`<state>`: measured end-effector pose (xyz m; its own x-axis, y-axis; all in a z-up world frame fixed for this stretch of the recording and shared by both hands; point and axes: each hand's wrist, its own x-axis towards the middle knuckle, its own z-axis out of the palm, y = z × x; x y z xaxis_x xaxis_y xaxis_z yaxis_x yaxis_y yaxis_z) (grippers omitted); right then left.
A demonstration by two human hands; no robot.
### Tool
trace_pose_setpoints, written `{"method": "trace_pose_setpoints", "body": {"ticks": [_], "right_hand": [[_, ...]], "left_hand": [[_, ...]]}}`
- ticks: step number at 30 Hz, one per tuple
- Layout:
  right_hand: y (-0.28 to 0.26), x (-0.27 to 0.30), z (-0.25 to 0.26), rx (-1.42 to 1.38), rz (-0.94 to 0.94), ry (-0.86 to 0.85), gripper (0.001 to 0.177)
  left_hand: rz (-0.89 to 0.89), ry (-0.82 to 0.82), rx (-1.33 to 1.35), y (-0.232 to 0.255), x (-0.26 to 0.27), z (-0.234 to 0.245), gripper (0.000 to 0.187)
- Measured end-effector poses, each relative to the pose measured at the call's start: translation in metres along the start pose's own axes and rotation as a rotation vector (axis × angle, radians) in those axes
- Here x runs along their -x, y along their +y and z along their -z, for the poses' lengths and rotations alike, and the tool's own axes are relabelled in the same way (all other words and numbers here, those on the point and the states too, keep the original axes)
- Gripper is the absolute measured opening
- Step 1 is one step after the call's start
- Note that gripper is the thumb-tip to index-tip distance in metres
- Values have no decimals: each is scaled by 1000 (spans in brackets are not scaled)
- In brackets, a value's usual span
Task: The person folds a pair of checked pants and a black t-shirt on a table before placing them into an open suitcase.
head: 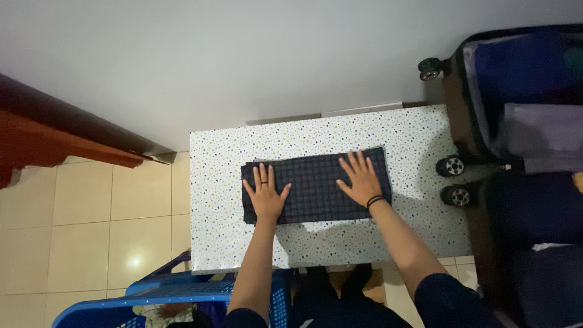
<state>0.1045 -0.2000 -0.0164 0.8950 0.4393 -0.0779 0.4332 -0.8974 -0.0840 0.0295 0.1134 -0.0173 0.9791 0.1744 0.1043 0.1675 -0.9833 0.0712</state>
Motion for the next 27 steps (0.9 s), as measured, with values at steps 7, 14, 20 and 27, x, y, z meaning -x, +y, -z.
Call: {"method": "trace_pose_setpoints", "body": {"ticks": [7,14,20,27], "right_hand": [[40,2,0,45,-140,-3,75],[30,24,19,130,-225,165,67],[-72,31,19,-258,37,73,66],[-93,48,-9,-273,169,39,69]], "left_hand": [[98,41,141,-24,-5,-4,94],[67,56,40,-37,8,13,88],[-248,9,222,38,29,22,79],[-358,-103,202,50,48,7,76]]}}
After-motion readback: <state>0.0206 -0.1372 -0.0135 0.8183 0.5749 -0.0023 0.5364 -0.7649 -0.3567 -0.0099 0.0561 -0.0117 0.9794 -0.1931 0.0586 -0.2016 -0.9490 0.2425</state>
